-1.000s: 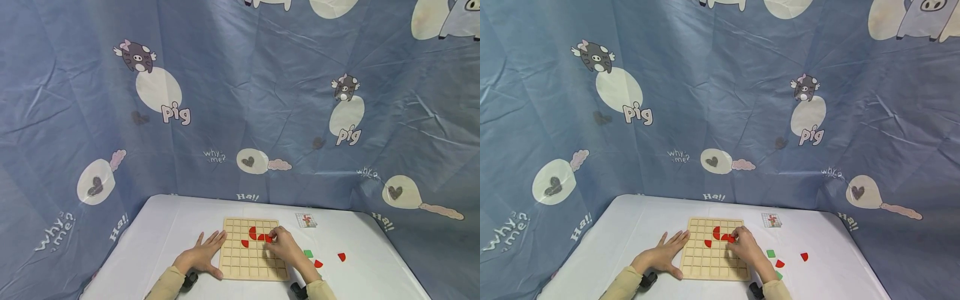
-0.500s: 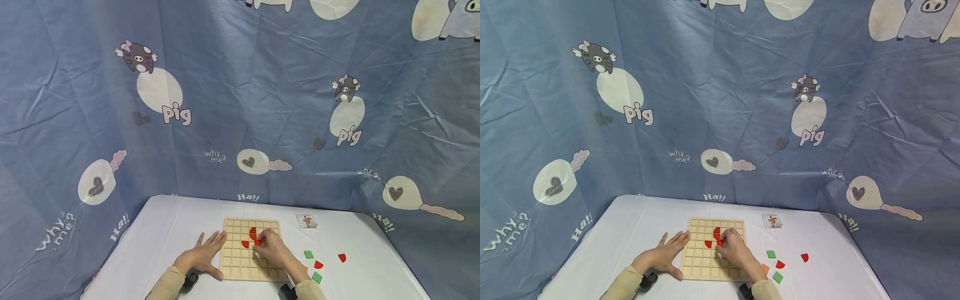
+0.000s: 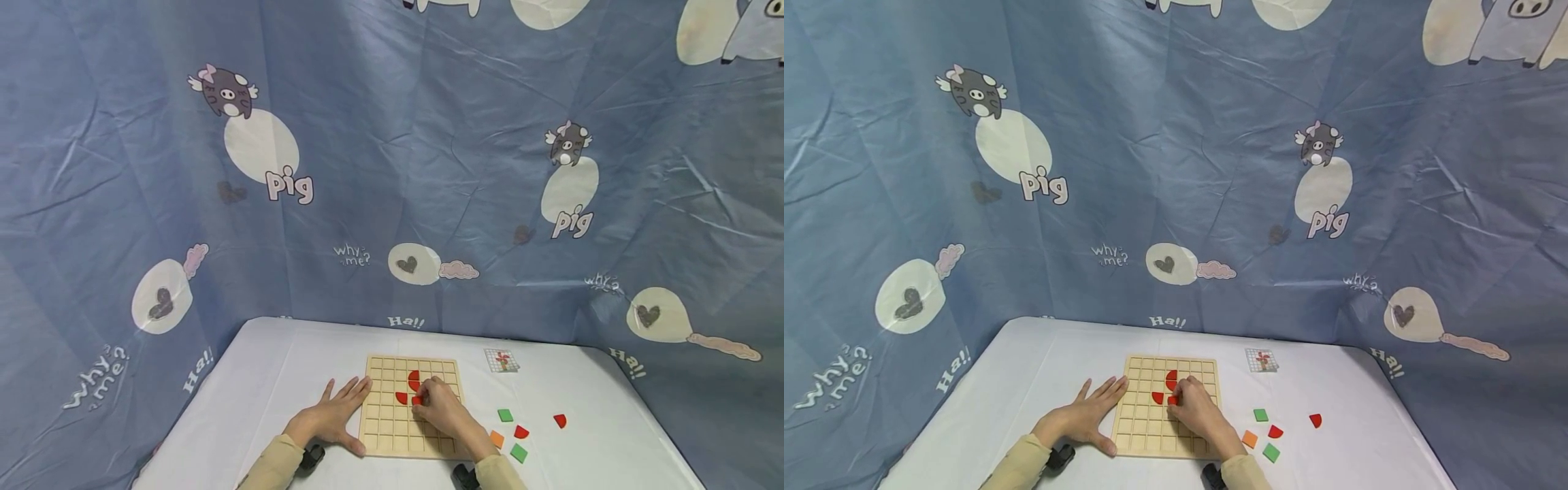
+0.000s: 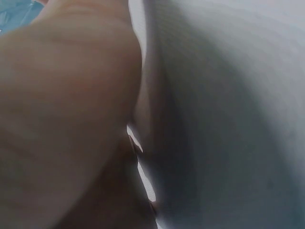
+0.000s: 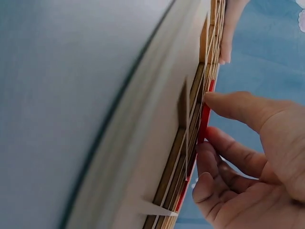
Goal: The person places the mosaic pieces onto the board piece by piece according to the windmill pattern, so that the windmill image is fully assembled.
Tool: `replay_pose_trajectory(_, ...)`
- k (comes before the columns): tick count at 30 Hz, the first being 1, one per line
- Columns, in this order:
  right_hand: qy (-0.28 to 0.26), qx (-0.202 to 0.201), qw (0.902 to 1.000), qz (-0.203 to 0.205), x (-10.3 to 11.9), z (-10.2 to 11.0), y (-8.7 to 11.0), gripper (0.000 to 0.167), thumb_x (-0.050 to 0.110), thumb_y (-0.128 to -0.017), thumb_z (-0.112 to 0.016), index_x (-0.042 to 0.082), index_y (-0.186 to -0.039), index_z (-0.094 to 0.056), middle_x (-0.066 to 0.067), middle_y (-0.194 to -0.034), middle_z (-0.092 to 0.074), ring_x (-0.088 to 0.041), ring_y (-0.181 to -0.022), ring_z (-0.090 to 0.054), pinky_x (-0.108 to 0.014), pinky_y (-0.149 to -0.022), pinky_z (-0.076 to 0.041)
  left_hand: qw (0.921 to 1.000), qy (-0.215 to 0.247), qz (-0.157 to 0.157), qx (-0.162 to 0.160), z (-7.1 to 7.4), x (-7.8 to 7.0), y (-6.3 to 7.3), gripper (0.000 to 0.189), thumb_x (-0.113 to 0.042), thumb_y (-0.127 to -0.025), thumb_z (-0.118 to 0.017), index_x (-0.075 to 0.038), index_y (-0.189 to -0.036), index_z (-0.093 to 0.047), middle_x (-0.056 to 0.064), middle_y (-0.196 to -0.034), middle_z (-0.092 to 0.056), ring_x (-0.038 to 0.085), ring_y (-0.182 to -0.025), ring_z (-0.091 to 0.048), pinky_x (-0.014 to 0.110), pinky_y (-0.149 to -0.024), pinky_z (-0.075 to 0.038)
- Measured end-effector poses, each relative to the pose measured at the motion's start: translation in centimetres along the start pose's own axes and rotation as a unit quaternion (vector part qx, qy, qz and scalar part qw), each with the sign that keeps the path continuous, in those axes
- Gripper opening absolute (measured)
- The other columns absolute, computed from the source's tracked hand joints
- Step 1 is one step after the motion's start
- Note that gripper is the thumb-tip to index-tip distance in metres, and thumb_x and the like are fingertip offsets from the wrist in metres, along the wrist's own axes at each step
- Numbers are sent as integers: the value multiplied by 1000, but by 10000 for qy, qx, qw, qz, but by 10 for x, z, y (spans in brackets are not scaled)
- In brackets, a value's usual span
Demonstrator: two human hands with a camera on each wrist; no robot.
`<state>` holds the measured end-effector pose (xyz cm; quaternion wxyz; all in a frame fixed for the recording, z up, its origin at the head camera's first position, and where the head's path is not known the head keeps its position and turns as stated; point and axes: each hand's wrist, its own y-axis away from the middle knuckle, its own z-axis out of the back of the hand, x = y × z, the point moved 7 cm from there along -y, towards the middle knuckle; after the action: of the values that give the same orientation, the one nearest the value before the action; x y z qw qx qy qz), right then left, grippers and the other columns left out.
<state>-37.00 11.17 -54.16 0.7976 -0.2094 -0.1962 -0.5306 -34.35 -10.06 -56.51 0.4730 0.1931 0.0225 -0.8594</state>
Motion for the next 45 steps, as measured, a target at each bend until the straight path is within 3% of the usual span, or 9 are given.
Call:
replay_pose_trajectory(15,24,-132,9994,307,4,5,-4,20,20,-81,-78,8,-87,-64,1,-86,-54,-7,-75,-45,-19,-60,-43,10000,-49,7,-26,2,-3,1,130,-71,-58,-73,-8,-155,-13,9,-164,-9,32,-150,-10,67,-116,1)
replay_pose_trajectory(24,-199,-140,9985,488,9,5,-6,12,12,-82,-77,6,-87,-69,0,-86,-59,-5,-76,-55,-18,-63,-51,10000,-16,44,-36,1,0,-1,131,-72,-58,-73,-8,-155,-12,9,-164,-9,32,-150,-9,66,-117,2)
replay_pose_trajectory(45,-32,-255,9983,531,10,4,-4,12,10,-82,-76,5,-92,-71,0,-88,-62,-6,-77,-57,-19,-64,-52,9999,-61,80,23,0,-1,-1,131,-73,-58,-72,-9,-155,-12,8,-164,-8,31,-151,-9,66,-117,1)
